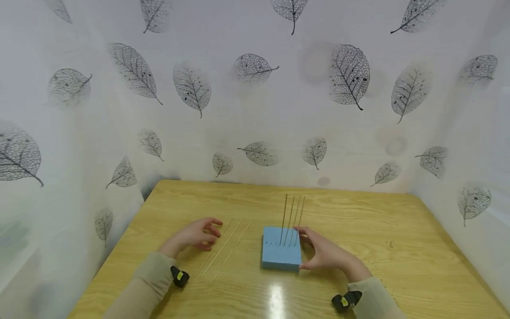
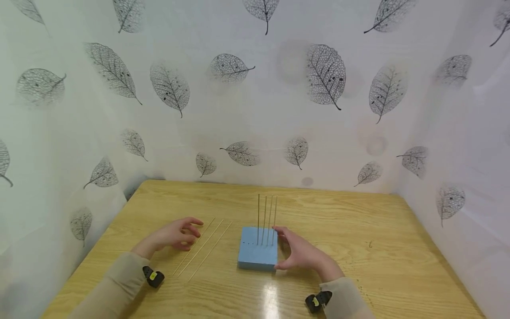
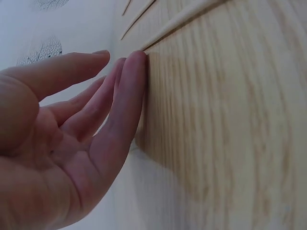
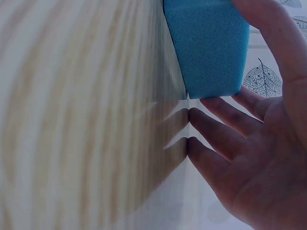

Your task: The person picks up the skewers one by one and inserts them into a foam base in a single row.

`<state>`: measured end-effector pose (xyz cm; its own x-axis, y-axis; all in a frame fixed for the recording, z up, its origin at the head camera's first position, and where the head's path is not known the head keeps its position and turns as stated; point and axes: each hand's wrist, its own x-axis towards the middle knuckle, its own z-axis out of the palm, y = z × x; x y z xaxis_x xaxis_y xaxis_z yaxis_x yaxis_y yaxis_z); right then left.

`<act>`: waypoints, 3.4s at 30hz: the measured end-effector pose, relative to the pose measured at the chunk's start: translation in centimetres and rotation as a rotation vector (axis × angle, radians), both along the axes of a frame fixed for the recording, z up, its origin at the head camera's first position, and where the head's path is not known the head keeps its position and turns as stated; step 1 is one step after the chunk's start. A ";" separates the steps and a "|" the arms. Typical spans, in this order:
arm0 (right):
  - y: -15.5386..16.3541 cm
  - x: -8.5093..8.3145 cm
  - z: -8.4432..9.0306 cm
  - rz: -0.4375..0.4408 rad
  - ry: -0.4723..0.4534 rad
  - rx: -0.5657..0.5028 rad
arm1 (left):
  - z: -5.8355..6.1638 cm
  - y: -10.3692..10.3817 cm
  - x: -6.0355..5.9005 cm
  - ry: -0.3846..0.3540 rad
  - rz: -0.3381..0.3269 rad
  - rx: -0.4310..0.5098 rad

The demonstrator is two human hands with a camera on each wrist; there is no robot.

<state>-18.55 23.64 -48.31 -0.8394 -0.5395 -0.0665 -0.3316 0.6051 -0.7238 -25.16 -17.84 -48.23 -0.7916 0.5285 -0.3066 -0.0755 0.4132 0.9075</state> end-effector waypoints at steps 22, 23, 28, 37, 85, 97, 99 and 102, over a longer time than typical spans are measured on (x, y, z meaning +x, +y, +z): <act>0.1 0.1 -0.2 0.015 0.041 0.016 | -0.3 1.4 1.0 0.225 0.077 -0.172; 0.1 0.1 -0.2 0.015 0.042 0.015 | -0.3 1.4 1.0 0.223 0.080 -0.178; -0.1 0.1 -0.2 0.012 0.039 0.011 | -0.2 1.3 1.1 0.214 0.100 -0.188; 0.1 0.1 -0.1 0.015 0.025 0.008 | 0.2 2.3 1.6 0.252 0.173 -0.244; 0.0 0.3 0.2 0.035 0.064 -0.025 | 6.6 6.3 5.1 0.493 0.344 0.197; 0.4 0.4 -0.2 0.022 0.029 -0.019 | 6.8 8.7 5.6 0.460 0.361 0.256; 0.4 0.4 -0.3 0.022 0.026 -0.021 | 6.7 9.2 5.6 0.456 0.350 0.270; 0.3 0.5 -0.4 0.027 0.027 -0.023 | 6.6 10.1 5.6 0.446 0.329 0.299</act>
